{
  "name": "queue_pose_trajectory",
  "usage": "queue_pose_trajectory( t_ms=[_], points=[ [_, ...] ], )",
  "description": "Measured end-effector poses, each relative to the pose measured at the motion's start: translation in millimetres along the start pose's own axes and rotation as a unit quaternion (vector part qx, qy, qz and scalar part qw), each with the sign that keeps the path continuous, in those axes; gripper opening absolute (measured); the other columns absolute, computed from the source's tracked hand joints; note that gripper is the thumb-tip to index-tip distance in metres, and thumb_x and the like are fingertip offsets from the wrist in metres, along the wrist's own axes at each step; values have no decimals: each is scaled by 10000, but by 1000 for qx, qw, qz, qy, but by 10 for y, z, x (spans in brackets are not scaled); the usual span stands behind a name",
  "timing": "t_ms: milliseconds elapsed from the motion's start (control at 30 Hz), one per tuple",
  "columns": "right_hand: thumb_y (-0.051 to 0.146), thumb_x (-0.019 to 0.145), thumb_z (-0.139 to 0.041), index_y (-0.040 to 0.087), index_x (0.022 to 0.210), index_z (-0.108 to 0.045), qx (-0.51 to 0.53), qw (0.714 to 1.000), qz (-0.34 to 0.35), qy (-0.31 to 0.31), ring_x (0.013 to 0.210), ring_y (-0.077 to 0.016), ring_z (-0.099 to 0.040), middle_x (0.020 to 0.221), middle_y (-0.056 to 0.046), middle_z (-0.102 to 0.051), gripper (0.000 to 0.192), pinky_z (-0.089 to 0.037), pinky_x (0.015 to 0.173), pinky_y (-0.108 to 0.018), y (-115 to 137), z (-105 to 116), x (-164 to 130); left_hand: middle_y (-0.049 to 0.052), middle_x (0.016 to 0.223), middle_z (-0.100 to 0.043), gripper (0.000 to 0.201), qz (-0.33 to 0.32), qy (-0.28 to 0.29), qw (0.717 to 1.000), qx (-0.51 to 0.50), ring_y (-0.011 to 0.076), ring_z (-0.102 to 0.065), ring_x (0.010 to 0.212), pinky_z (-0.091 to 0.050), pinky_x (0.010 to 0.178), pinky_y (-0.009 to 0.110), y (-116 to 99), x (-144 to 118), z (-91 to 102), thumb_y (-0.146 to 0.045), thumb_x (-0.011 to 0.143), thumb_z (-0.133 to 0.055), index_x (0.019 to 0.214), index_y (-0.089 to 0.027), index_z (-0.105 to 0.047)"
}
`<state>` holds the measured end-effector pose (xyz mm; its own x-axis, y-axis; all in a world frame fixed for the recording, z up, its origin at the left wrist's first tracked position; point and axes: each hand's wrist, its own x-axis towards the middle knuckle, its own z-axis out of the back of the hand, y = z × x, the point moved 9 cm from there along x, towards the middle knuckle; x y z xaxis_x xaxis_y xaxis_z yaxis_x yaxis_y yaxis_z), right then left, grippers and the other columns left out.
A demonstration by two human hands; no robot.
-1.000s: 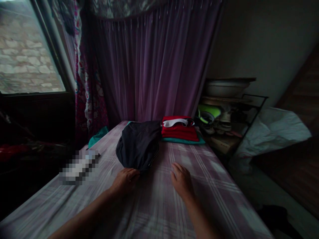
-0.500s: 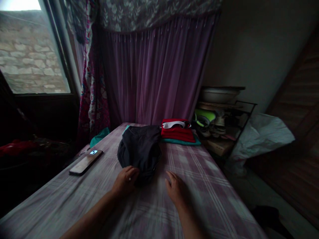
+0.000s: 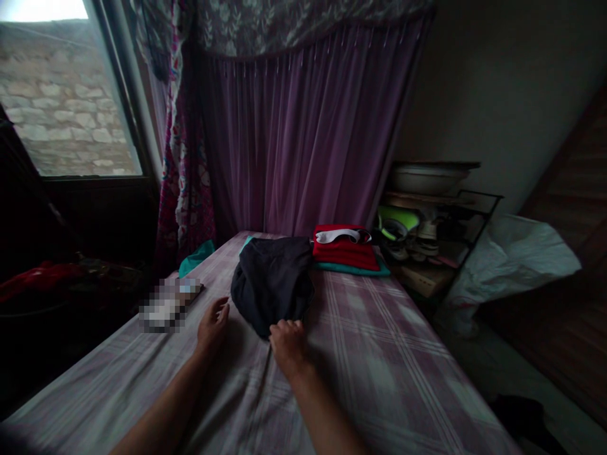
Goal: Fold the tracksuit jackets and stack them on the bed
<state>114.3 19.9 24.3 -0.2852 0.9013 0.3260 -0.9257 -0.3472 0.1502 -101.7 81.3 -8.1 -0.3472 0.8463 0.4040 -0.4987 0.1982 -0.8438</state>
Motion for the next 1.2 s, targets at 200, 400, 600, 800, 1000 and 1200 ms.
queue_pose_trajectory(
  t_ms=[200,400,600,800,1000,1200],
  points=[
    [304,907,-406,221,1008,-757,68,968,-142,-197,911,-234,-706,1004,-89,-763,375,-531,787,-326,-1457,940,-275,91,1028,-730,335,9,-35,999,-31,231,-697,928,-563,818,392,145,50,14,-418,825,-509,1036,-205,-660],
    [276,795,-439,159,1201,-713,-20,900,-411,-145,887,-319,-710,1032,-150,-752,504,-548,735,-414,-3114,1250,-1062,91,1081,-717,346,-48,5,998,28,240,-685,984,-562,831,395,-29,-21,-173,-383,872,-492,1124,-210,-654],
    [319,801,-518,257,1465,-483,-110,962,-248,1,1357,-333,-469,1505,-117,-493,668,-420,1035,-546,-2557,725,-797,153,1455,-534,541,-202,139,945,217,303,-547,1291,-466,1050,459,-288,89,-569,-283,858,-589,1388,-195,-524],
    [446,846,-574,340,1386,-567,-162,959,-226,61,1403,-351,-413,1517,-106,-486,550,-352,1053,-610,-2580,546,-803,126,1571,-413,611,-238,244,856,389,337,-353,1455,-302,1164,528,-158,604,-708,-277,879,-602,1474,-267,-466],
    [361,891,-507,285,1247,-686,-48,983,-164,60,1181,-281,-639,1298,-80,-686,406,-478,974,-450,-2719,489,-764,77,1500,-522,435,-233,282,850,380,319,-441,1400,-313,1136,528,-98,994,-867,-270,866,-603,1296,-314,-642],
    [362,905,-460,258,1102,-736,-20,971,-238,-1,905,-263,-737,967,-78,-788,354,-547,771,-352,-2914,649,-644,96,1052,-764,314,-190,253,895,314,242,-688,1030,-480,935,376,-146,1158,-926,-231,881,-451,1026,-226,-730]
  ],
)
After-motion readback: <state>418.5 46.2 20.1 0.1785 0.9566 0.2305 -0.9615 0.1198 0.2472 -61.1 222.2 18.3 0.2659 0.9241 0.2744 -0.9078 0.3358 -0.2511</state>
